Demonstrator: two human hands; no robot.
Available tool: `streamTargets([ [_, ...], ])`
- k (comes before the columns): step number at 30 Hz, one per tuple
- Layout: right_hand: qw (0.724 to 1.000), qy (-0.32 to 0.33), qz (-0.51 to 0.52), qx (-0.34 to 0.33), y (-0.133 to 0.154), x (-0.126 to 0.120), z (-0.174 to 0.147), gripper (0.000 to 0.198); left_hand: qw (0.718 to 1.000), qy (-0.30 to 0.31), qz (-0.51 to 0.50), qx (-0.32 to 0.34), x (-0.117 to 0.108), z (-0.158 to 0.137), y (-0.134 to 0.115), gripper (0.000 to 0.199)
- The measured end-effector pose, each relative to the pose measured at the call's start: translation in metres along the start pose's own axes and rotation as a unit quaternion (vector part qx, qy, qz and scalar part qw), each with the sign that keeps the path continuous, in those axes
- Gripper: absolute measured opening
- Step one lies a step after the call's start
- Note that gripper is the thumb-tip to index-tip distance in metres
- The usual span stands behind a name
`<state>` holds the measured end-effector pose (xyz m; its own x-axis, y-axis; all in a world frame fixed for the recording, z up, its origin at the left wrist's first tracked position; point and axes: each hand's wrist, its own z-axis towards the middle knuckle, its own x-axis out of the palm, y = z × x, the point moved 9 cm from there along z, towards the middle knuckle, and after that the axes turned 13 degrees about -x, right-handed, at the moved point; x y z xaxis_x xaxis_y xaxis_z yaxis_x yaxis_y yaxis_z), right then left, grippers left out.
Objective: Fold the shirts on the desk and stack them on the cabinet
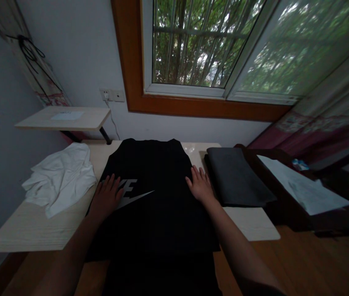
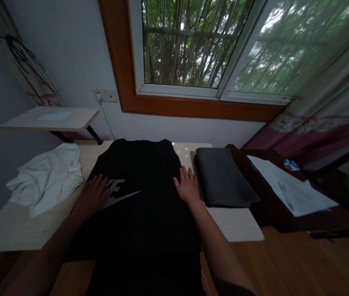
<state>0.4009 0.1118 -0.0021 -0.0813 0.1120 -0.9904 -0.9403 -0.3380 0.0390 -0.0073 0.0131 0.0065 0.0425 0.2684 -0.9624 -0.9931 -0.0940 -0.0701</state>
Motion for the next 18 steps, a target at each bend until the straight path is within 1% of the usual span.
streamTargets([
  [6, 1.0, -0.013, 0.008, -0.011, 0.0, -0.002, -0.018, 0.065, 1.0, 0.004, -0.018, 0.016, -0.002, -0.022, 0.0, 0.057],
  [9, 0.999, -0.031, 0.011, -0.025, 0.001, -0.003, -0.029, 0.066, 0.999, 0.019, -0.025, 0.027, -0.01, -0.03, -0.001, 0.055],
  [11, 0.998, -0.048, 0.012, -0.036, 0.003, -0.005, -0.037, 0.066, 0.999, 0.034, -0.02, 0.021, -0.018, -0.029, 0.0, 0.052],
  [13, 0.997, -0.065, 0.014, -0.045, 0.004, -0.009, -0.043, 0.065, 0.998, 0.06, -0.016, 0.015, -0.028, -0.024, 0.0, 0.047],
  [15, 0.996, -0.077, 0.017, -0.052, 0.006, -0.012, -0.049, 0.065, 0.995, 0.102, -0.012, 0.005, -0.036, -0.015, 0.001, 0.043],
  [16, 0.995, -0.081, 0.018, -0.055, 0.006, -0.014, -0.051, 0.065, 0.992, 0.127, -0.005, -0.013, -0.038, -0.009, 0.003, 0.045],
  [18, 0.994, -0.089, 0.021, -0.059, 0.007, -0.017, -0.054, 0.064, 0.982, 0.171, 0.021, -0.076, -0.041, 0.002, 0.013, 0.052],
])
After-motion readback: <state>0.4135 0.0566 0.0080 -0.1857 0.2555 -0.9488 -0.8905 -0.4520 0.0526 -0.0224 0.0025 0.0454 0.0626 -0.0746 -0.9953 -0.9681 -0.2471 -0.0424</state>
